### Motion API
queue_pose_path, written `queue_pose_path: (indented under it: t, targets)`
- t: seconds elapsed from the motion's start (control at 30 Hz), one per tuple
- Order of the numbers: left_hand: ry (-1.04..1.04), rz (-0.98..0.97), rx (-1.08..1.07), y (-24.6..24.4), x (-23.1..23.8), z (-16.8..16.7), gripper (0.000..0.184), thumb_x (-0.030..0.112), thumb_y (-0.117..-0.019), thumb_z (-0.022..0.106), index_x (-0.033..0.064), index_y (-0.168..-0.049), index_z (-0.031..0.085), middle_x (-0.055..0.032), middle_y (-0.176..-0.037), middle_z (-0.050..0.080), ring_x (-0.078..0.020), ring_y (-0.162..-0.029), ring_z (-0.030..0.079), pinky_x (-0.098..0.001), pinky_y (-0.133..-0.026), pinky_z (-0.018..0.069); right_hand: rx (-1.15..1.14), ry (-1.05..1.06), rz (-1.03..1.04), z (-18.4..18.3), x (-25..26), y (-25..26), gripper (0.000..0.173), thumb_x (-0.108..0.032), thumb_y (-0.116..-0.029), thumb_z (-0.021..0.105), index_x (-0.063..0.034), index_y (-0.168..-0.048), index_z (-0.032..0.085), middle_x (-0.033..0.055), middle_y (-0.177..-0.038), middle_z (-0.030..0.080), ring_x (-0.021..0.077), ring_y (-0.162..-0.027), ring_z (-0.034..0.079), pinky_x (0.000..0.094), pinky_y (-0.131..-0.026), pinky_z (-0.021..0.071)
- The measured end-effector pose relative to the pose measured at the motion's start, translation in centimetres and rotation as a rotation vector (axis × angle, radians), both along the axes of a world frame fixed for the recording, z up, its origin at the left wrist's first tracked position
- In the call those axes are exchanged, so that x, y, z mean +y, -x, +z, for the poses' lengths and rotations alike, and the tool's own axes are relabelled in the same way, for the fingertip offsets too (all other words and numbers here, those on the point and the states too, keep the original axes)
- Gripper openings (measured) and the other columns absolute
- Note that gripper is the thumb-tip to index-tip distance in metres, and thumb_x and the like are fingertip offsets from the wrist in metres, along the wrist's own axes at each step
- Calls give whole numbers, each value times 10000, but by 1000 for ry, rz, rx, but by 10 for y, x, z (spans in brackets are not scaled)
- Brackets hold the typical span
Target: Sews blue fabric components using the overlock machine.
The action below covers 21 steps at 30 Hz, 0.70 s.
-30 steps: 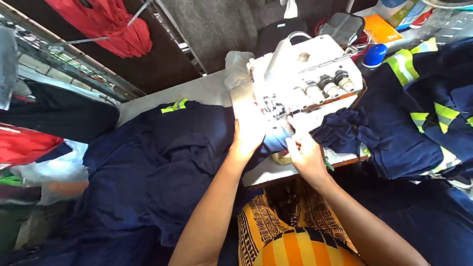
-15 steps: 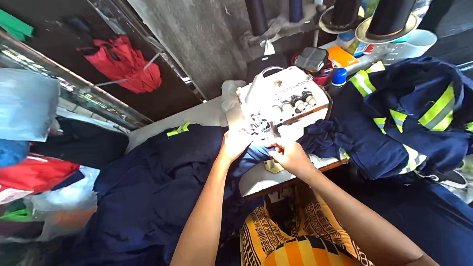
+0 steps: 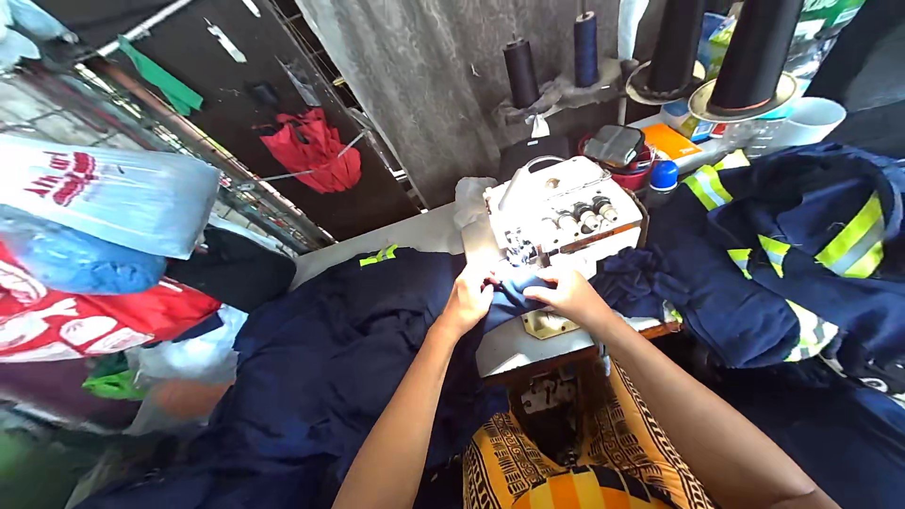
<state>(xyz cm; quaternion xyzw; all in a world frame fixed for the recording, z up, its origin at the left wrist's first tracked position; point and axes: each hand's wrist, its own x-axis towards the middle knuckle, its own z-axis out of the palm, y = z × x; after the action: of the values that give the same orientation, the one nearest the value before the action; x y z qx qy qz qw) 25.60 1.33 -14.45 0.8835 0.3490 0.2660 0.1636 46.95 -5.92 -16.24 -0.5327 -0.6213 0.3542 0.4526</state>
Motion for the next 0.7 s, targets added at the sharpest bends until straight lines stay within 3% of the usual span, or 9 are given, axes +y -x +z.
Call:
queue_pose_path:
  t: [0.1,0.17,0.23,0.37,0.43,0.5,0.53,0.63,0.7]
  targets:
    - [-58,-72,62,1,12,2,234,-89,-889,531,-92,-1037,712,-251,-1118,684,-345,-1056,670,-451,-951,536,310,69,0,0,-2,-5,171,-166,-946,718,3,-922,723,36,-867,679,63,-822,617,267,-787,518]
    - [-118,-138,73,5,25,4,234,-110,-888,539,-70,-1017,730,-236,-1131,665,-344,-1103,649,-452,-978,528,519,116,3,1,-4,-10,66,-68,-932,710,-4,-934,725,26,-866,695,63,-793,637,242,-739,538]
    - [-203,-166,126,10,35,12,247,-107,-899,531,-19,-956,755,-208,-1084,666,-334,-1091,641,-458,-975,523,627,142,-17,2,-5,-16,44,-13,-919,703,-15,-877,714,2,-775,676,52,-670,602,218,-649,520]
    - [-217,64,617,-14,23,56,188,-32,-953,567,2,-989,748,-230,-1151,630,-420,-1164,578,-543,-996,481,620,160,45,4,-6,-26,71,-10,-908,703,-29,-840,713,-11,-708,682,54,-614,623,207,-618,540]
    - [-140,252,772,-31,13,78,173,27,-945,624,-7,-1063,745,-245,-1279,586,-446,-1245,523,-555,-1005,488,569,143,72,8,-5,-27,28,-28,-909,711,-15,-888,725,2,-730,698,63,-628,641,217,-623,552]
    - [-88,310,853,-38,3,97,228,126,-956,630,-2,-1112,735,-233,-1336,550,-431,-1286,489,-537,-1007,489,511,126,75,15,-2,-26,54,-56,-929,709,-13,-908,731,5,-746,705,63,-636,649,220,-632,558]
    - [-107,247,835,-36,-2,102,226,149,-967,615,-10,-1074,736,-232,-1288,568,-420,-1261,507,-521,-1004,490,489,119,70,19,0,-24,73,-68,-946,697,-12,-913,731,5,-746,704,62,-633,649,219,-631,560]
    - [-268,-212,631,-20,-2,106,154,80,-965,642,7,-924,771,-192,-961,680,-374,-1031,626,-485,-954,479,501,102,43,29,5,-16,119,-60,-998,633,22,-955,708,30,-765,700,78,-651,665,240,-661,578]
    - [-237,-304,610,-18,-11,108,118,57,-949,666,35,-907,774,-138,-907,692,-323,-983,647,-451,-925,499,545,39,24,30,8,-6,123,-17,-996,609,50,-965,707,63,-815,724,107,-731,705,274,-740,604]
